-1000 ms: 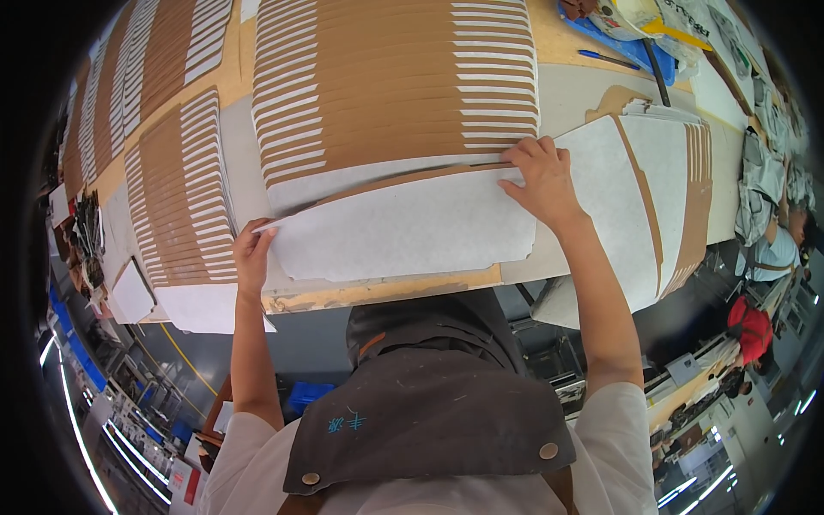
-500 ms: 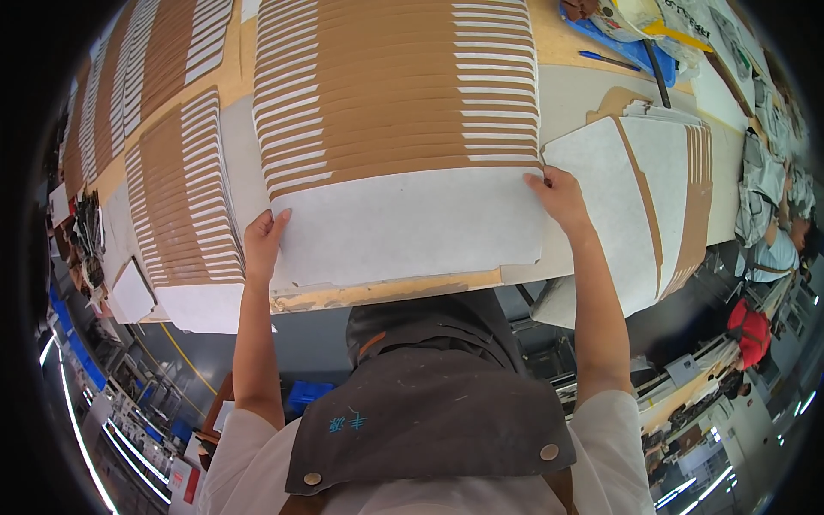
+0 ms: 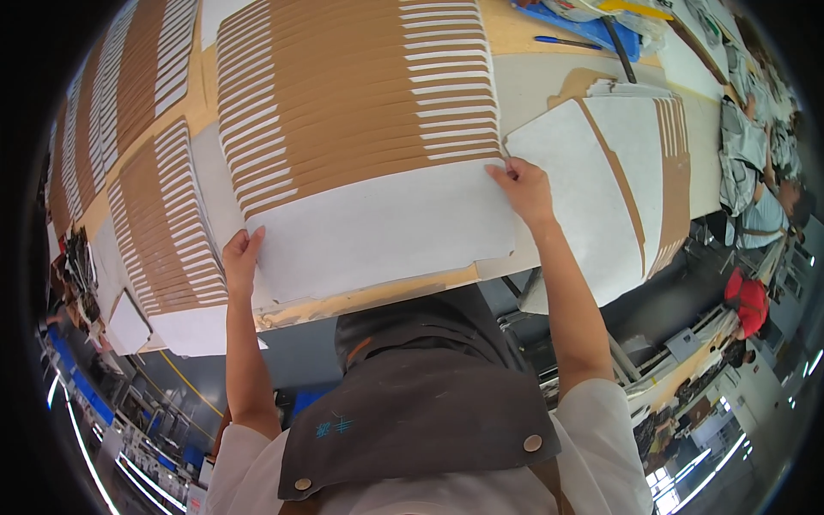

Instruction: The recorder is assembling white material components onto cardboard backings on a large work table in a factory setting.

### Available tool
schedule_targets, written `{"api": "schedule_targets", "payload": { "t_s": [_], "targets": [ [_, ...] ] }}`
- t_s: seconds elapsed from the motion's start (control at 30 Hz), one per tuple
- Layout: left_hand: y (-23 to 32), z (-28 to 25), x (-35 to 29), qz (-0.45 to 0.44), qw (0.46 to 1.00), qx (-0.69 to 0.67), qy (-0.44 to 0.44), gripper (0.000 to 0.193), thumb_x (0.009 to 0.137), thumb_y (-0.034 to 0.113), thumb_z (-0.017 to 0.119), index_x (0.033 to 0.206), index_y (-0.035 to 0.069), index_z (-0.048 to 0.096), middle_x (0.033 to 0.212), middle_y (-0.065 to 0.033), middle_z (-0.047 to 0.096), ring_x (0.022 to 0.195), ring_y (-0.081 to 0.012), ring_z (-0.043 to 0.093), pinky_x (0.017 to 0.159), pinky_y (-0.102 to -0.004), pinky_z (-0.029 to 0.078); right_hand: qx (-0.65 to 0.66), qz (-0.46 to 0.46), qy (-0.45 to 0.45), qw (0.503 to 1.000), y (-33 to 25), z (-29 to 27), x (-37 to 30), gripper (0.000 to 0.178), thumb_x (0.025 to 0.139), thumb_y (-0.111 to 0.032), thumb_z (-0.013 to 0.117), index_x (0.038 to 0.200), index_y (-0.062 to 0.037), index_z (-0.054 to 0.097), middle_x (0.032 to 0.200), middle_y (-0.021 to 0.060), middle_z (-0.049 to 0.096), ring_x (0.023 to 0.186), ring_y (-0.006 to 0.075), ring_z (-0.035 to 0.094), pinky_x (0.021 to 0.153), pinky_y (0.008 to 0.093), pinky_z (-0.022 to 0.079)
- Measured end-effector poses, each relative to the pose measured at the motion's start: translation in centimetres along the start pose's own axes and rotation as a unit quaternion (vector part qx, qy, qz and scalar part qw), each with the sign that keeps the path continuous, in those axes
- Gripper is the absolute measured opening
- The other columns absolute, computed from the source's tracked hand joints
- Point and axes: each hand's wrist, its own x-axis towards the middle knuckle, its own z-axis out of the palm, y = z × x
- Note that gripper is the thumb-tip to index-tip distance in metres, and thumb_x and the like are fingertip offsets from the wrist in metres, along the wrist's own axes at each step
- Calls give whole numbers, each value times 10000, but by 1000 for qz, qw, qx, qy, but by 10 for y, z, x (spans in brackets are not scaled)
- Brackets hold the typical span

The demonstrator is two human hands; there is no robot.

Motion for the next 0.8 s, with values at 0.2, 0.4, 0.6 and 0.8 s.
{"api": "schedule_targets", "payload": {
  "t_s": [0.2, 0.4, 0.6, 0.8],
  "targets": [
    [3, 1, 1, -17, 1000, -4, 0, 423, 839, 246, 653, 571, 57, 387, 534, 67, 313, 522, -43, 251, 443, -236, 202, -19, 3, 14, 1000, -11, 0, -6, 365, 756, -315, 697, 645, -6, 536, 536, 83, 515, 485, 197, 461, 492, 319, 404],
    [12, 1, 3, 66, 978, 176, 85, 277, 783, 190, 696, 713, 19, 490, 601, 9, 382, 552, -97, 342, 493, -253, 307, -67, -4, 56, 996, -9, -5, -9, 284, 737, -270, 698, 703, -28, 552, 666, 96, 572, 609, 265, 560, 562, 362, 447],
    [74, 38, 15, 234, 953, 167, 94, 261, 750, 75, 694, 972, 27, 566, 740, -54, 482, 631, -160, 458, 590, -295, 422, -273, -90, 378, 880, 53, -78, -4, 334, 703, -139, 688, 1007, -77, 564, 1031, 82, 536, 907, 265, 523, 760, 391, 431],
    [181, 176, 10, 401, 893, 106, -172, 204, 772, 24, 637, 969, 26, 585, 904, -120, 578, 811, -241, 591, 672, -331, 487, -218, 8, 245, 945, 89, -109, -1, 387, 666, -87, 682, 1033, -85, 559, 1039, 88, 504, 979, 304, 462, 766, 426, 408]
  ]
}}
